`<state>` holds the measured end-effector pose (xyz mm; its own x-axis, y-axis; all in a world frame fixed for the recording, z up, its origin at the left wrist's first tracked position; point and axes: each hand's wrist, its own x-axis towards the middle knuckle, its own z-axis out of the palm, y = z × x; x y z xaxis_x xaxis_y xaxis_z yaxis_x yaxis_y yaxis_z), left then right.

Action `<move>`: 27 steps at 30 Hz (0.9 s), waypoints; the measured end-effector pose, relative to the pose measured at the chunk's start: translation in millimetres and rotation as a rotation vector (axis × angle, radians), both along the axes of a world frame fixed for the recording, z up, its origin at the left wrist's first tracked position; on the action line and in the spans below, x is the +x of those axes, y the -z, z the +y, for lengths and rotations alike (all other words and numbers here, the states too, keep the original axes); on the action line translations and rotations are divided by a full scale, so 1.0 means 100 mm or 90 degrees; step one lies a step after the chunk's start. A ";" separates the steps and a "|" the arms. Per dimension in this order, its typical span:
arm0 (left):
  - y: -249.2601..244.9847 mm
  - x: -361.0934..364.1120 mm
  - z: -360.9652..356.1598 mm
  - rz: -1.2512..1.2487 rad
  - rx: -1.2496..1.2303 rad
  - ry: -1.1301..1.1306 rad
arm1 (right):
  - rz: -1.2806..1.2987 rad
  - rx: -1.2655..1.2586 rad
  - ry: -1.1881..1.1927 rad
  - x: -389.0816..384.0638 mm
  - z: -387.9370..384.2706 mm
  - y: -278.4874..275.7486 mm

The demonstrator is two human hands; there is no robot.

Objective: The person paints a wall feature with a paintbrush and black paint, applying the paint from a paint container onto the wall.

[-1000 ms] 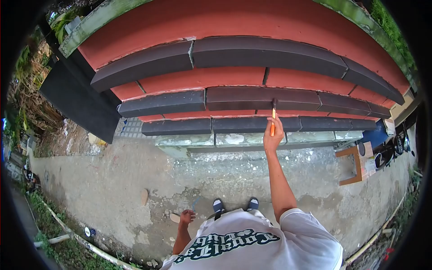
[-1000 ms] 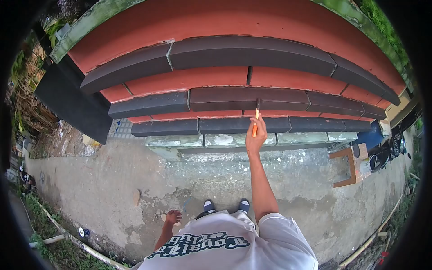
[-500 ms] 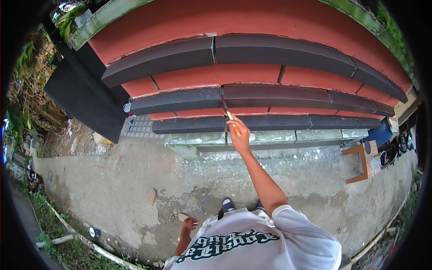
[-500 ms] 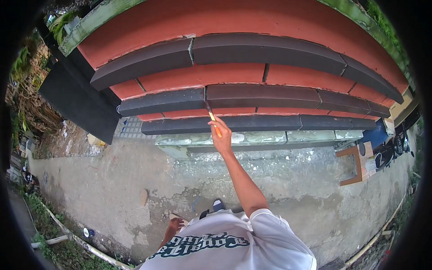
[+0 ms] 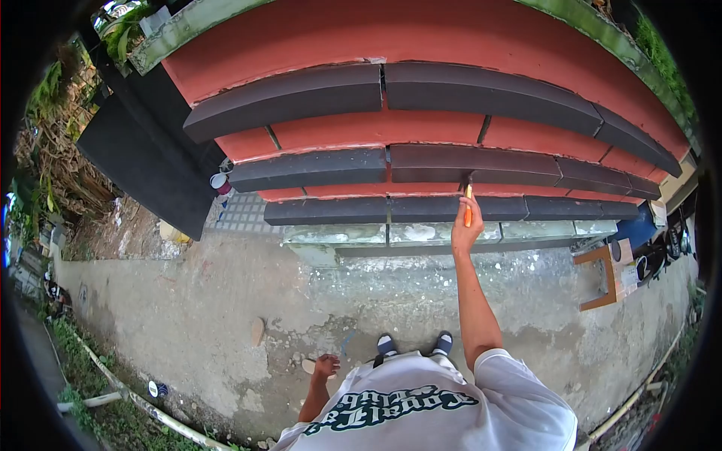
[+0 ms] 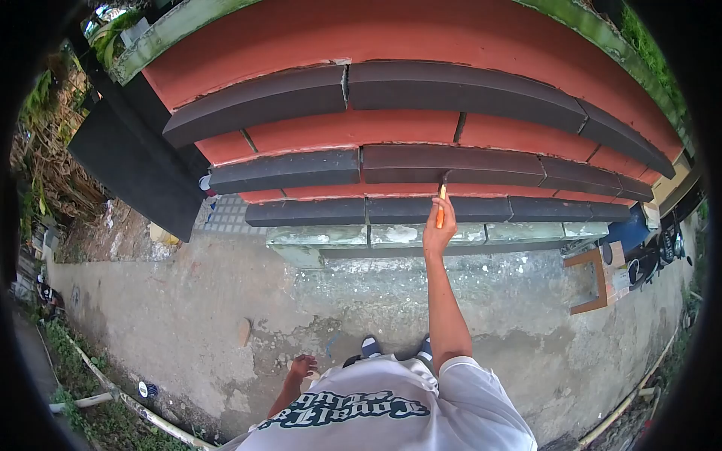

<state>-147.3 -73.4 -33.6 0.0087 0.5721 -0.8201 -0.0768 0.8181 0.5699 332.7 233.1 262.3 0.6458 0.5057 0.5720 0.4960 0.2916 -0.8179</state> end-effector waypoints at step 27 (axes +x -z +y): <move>-0.35 -0.20 -0.17 0.133 -0.031 0.000 | -0.010 0.035 0.033 -0.07 0.01 -0.01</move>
